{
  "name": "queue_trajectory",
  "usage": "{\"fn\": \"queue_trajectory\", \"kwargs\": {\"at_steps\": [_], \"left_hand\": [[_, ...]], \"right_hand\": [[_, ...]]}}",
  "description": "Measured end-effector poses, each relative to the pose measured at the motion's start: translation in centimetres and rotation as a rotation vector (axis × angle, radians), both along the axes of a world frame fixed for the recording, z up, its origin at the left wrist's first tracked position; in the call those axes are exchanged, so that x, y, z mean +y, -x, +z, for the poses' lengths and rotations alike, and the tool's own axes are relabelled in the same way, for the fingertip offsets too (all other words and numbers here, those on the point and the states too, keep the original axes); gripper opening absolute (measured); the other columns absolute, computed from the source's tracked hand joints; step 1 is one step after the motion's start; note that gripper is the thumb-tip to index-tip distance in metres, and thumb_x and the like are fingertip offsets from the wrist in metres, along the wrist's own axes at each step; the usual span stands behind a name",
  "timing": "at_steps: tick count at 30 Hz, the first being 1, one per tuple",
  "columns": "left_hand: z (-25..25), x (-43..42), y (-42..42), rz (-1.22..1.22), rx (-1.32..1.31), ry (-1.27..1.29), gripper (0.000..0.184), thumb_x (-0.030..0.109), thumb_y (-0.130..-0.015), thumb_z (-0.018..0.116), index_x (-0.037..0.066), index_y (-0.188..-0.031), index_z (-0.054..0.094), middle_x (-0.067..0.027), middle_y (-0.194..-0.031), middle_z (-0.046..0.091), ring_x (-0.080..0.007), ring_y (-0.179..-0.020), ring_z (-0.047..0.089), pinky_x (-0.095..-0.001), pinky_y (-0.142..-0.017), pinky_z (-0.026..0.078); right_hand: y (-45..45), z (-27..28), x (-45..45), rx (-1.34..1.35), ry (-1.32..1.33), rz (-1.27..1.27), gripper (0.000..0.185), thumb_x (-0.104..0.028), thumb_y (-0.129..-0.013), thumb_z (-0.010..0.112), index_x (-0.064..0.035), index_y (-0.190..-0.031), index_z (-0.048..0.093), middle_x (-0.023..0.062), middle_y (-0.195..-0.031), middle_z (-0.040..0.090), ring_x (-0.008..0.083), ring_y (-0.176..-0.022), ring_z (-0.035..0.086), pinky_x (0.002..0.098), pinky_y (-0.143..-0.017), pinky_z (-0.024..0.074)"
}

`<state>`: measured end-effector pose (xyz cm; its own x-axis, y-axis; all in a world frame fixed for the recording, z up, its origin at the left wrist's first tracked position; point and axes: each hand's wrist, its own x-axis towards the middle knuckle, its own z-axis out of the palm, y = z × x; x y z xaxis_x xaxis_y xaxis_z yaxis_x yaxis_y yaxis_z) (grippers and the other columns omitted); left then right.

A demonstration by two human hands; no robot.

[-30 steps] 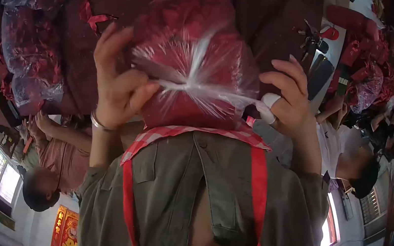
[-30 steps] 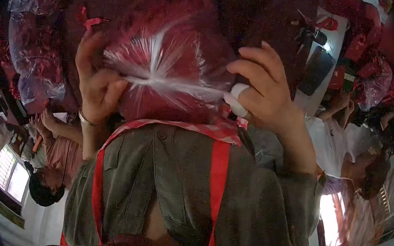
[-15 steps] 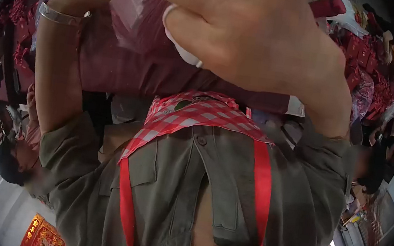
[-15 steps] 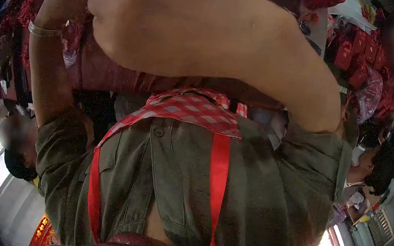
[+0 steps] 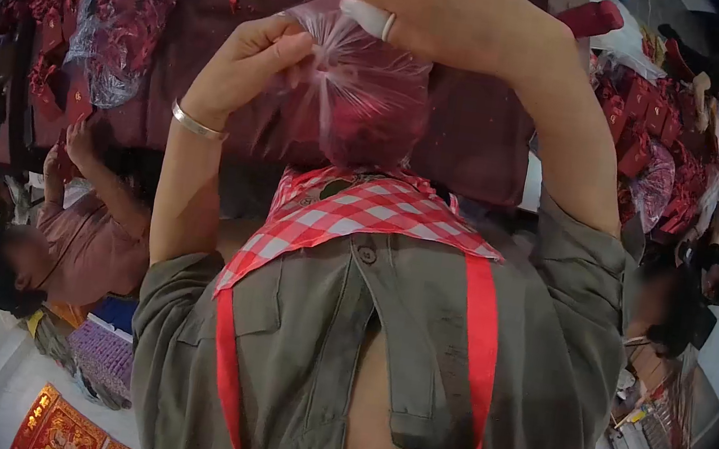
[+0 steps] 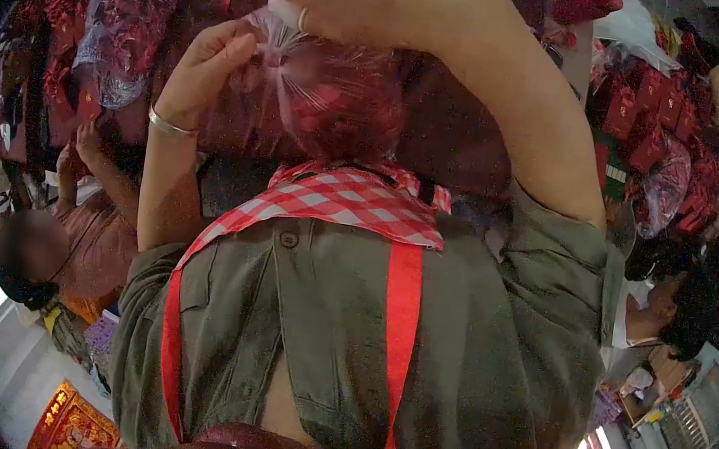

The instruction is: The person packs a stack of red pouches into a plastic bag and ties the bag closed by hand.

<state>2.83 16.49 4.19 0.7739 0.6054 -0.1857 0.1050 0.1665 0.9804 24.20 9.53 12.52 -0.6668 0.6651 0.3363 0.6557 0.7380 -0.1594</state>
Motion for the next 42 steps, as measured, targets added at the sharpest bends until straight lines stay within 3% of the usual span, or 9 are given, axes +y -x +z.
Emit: {"fn": "queue_trajectory", "kwargs": {"at_steps": [3,5,9,12,16,22,36,39,42], "left_hand": [[1.2,-0.4,0.1,-0.16,0.047,-0.189,0.021,0.021,-0.086,0.062,0.003,-0.075,0.057,0.0034,-0.064,0.053,-0.0023,-0.058,0.045,-0.0197,-0.051,0.038],[3.0,-1.6,-0.7,-0.114,0.36,-0.591,0.021,0.018,-0.078,0.069,0.002,-0.072,0.058,-0.0008,-0.06,0.053,-0.006,-0.056,0.046,-0.0231,-0.051,0.038],[0.4,-3.2,-1.3,0.218,0.235,-0.787,0.021,0.014,-0.063,0.073,0.002,-0.076,0.06,-0.008,-0.064,0.053,-0.0244,-0.057,0.051,-0.0314,-0.056,0.045],[-1.6,-3.3,-2.1,0.449,0.011,-1.028,0.02,0.012,-0.062,0.072,0.004,-0.077,0.061,-0.0076,-0.074,0.058,-0.0276,-0.064,0.055,-0.0341,-0.059,0.047],[-2.5,-2.4,-1.9,0.48,0.207,-1.412,0.024,0.01,-0.06,0.075,0.007,-0.063,0.051,-0.0063,-0.078,0.058,-0.0249,-0.065,0.055,-0.0347,-0.056,0.043],[-2.7,-3.0,-2.4,0.478,0.072,-1.313,0.029,0.009,-0.066,0.073,0.006,-0.059,0.045,-0.0051,-0.078,0.06,-0.0233,-0.064,0.055,-0.0328,-0.056,0.042],[-2.1,-3.4,-2.3,0.396,-0.011,-1.36,0.029,0.003,-0.07,0.069,0.006,-0.057,0.042,-0.0064,-0.079,0.063,-0.0209,-0.058,0.056,-0.0297,-0.052,0.042],[-1.4,-3.9,-2.0,0.419,0.053,-1.102,0.022,0.004,-0.072,0.068,0.003,-0.061,0.049,-0.0069,-0.072,0.06,-0.0153,-0.052,0.052,-0.0257,-0.048,0.04],[-1.0,-4.1,-1.5,0.445,0.16,-0.475,0.012,0.007,-0.074,0.068,-0.001,-0.074,0.059,0.0018,-0.063,0.053,-0.0021,-0.056,0.045,-0.0205,-0.047,0.037]], "right_hand": [[0.1,-0.6,0.5,0.007,0.033,0.004,0.021,-0.015,-0.064,0.069,-0.0049,-0.069,0.051,0.008,-0.078,0.058,0.0249,-0.074,0.059,0.0473,-0.081,0.0429],[0.2,-0.9,0.6,0.007,0.034,0.012,0.021,-0.015,-0.065,0.069,-0.0048,-0.07,0.052,0.0081,-0.078,0.058,0.025,-0.074,0.059,0.047,-0.081,0.0431],[0.8,-1.2,0.2,0.038,0.0,0.041,0.021,-0.016,-0.065,0.069,-0.0045,-0.071,0.053,0.0082,-0.079,0.058,0.0252,-0.074,0.059,0.0462,-0.08,0.0436],[1.5,-1.5,-0.2,0.064,-0.031,0.062,0.02,-0.016,-0.066,0.069,-0.0044,-0.072,0.053,0.0083,-0.079,0.058,0.0254,-0.074,0.059,0.0456,-0.08,0.0439],[0.4,-2.2,1.7,0.08,0.071,-0.007,0.02,-0.017,-0.067,0.069,-0.0042,-0.073,0.054,0.0084,-0.079,0.058,0.0256,-0.075,0.059,0.0449,-0.079,0.0444],[-1.7,-7.4,5.5,0.03,0.365,-0.235,0.02,-0.018,-0.068,0.069,-0.0039,-0.075,0.055,0.0086,-0.079,0.059,0.026,-0.075,0.059,0.0437,-0.078,0.0451],[-1.7,-7.4,3.5,0.036,0.158,-0.434,0.021,-0.02,-0.071,0.069,-0.0031,-0.078,0.058,0.009,-0.08,0.06,0.0268,-0.075,0.059,0.041,-0.076,0.0467],[-3.0,-5.5,-0.2,0.142,-0.078,-0.58,0.021,-0.02,-0.072,0.069,-0.0029,-0.079,0.059,0.0091,-0.08,0.06,0.0269,-0.075,0.059,0.0405,-0.075,0.047],[-0.1,-6.2,-3.5,0.279,0.004,-0.374,0.024,-0.023,-0.076,0.068,-0.0025,-0.086,0.061,0.0112,-0.084,0.06,0.0283,-0.08,0.059,0.0359,-0.072,0.0476]]}}
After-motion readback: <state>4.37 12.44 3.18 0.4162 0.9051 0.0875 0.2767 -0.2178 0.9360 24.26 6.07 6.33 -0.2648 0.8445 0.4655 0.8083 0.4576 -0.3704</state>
